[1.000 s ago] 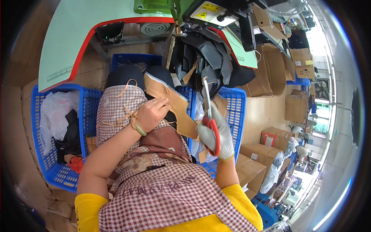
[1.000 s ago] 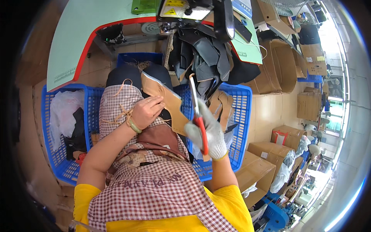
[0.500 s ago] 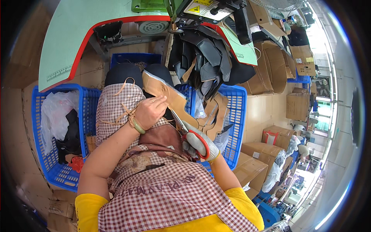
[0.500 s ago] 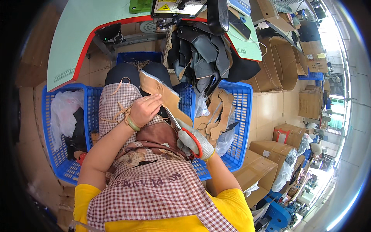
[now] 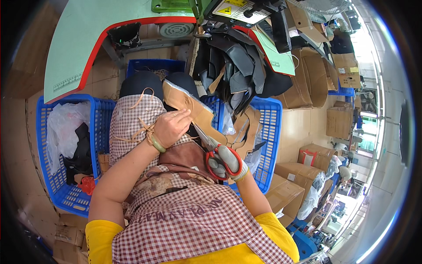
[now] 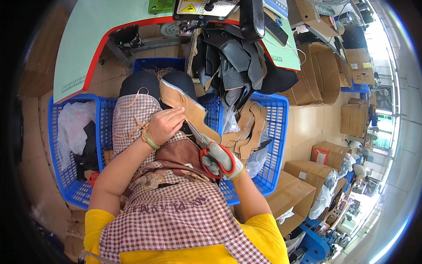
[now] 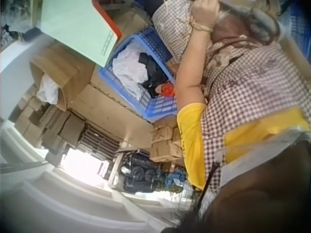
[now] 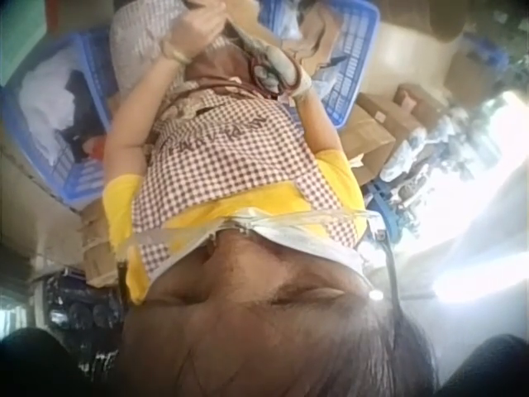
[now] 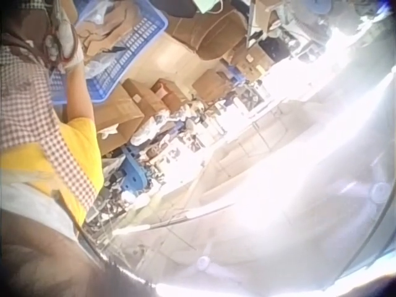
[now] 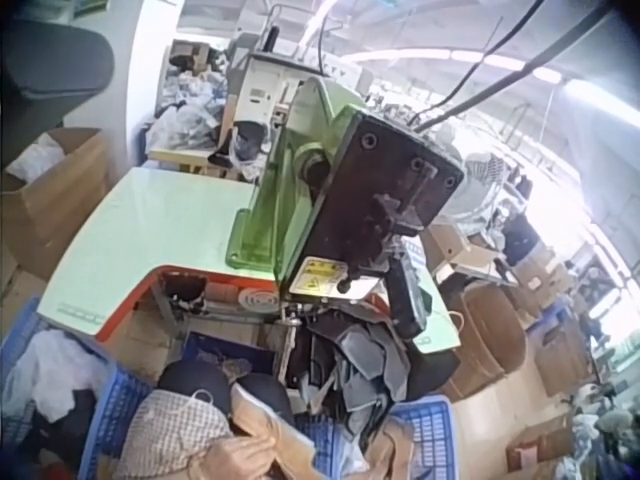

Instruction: Using scissors to trim excess material from shoe upper components at a manufacturing workstation.

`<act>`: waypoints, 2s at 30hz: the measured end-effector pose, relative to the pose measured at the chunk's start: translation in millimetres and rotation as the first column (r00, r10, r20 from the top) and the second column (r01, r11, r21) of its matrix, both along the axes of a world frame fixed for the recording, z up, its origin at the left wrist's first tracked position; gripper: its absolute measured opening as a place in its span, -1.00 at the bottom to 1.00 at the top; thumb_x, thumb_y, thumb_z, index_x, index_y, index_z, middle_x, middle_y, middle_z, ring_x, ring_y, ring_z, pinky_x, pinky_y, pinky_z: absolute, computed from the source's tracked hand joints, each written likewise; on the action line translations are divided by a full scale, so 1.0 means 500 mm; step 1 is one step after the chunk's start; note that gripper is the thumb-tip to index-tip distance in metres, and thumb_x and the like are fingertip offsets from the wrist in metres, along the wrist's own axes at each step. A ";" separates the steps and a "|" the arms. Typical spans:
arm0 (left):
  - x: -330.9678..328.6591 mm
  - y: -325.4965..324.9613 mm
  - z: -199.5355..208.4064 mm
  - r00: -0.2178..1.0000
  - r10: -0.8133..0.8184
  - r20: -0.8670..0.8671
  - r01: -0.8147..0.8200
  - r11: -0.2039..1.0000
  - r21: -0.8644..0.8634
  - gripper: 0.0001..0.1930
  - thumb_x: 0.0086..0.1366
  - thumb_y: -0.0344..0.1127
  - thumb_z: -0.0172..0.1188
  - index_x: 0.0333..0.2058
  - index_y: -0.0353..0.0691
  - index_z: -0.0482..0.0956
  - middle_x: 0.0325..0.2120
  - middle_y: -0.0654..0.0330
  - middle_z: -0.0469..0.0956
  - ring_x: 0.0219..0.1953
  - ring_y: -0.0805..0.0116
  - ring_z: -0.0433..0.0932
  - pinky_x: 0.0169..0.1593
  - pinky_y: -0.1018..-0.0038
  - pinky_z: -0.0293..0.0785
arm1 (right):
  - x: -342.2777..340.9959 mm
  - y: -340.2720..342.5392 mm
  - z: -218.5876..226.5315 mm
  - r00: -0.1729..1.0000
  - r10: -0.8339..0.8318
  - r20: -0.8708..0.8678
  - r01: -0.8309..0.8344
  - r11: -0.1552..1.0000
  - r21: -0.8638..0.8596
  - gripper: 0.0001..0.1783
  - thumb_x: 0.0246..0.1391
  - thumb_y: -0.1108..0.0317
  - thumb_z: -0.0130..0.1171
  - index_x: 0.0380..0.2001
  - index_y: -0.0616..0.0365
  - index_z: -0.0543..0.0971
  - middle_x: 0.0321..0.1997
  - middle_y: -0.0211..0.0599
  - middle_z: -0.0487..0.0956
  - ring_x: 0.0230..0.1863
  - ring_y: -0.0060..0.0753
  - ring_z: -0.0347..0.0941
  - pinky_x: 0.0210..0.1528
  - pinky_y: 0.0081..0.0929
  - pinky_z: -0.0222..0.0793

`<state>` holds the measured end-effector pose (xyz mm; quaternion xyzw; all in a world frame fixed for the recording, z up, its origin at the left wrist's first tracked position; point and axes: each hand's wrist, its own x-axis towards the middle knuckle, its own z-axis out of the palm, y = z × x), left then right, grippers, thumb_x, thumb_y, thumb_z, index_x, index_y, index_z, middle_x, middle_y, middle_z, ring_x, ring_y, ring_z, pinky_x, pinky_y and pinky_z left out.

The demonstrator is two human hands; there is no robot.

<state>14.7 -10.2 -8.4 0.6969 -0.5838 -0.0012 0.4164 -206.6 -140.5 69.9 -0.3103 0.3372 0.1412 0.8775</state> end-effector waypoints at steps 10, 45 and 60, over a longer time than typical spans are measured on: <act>0.000 -0.001 0.003 1.000 0.010 -0.018 -0.010 1.000 0.000 -0.83 0.04 -0.37 0.27 -0.36 -0.27 0.61 -0.21 0.02 0.62 -0.13 0.16 0.61 -0.05 0.35 0.53 | 0.015 0.008 0.013 0.996 0.079 0.048 -0.070 0.985 -0.156 -0.18 0.21 -0.13 0.01 0.38 0.02 0.04 -0.50 -0.55 0.40 -0.67 -0.77 0.17 -0.66 -0.78 0.09; -0.064 -0.009 0.004 0.185 0.221 -0.958 0.000 0.974 0.225 -0.79 0.33 -0.34 0.12 -0.46 -0.32 0.48 -0.61 0.36 0.45 -0.57 0.69 0.34 -0.50 0.69 0.25 | 0.087 0.037 0.082 0.976 0.142 -0.164 -0.180 0.952 -0.247 -0.27 0.26 -0.05 -0.08 0.39 -0.08 0.00 -0.55 -0.58 0.31 -0.68 -0.76 0.12 -0.68 -0.73 0.11; -0.072 0.015 0.026 -0.029 0.195 -0.980 0.027 0.981 0.194 -0.81 0.33 -0.42 0.11 -0.50 -0.30 0.44 -0.62 0.45 0.39 -0.55 0.76 0.29 -0.50 0.71 0.20 | 0.114 0.056 0.092 0.953 0.176 -0.247 -0.262 0.888 -0.378 -0.30 0.25 -0.03 -0.04 0.36 -0.02 0.11 -0.46 -0.58 0.37 -0.52 -0.78 0.23 -0.54 -0.79 0.17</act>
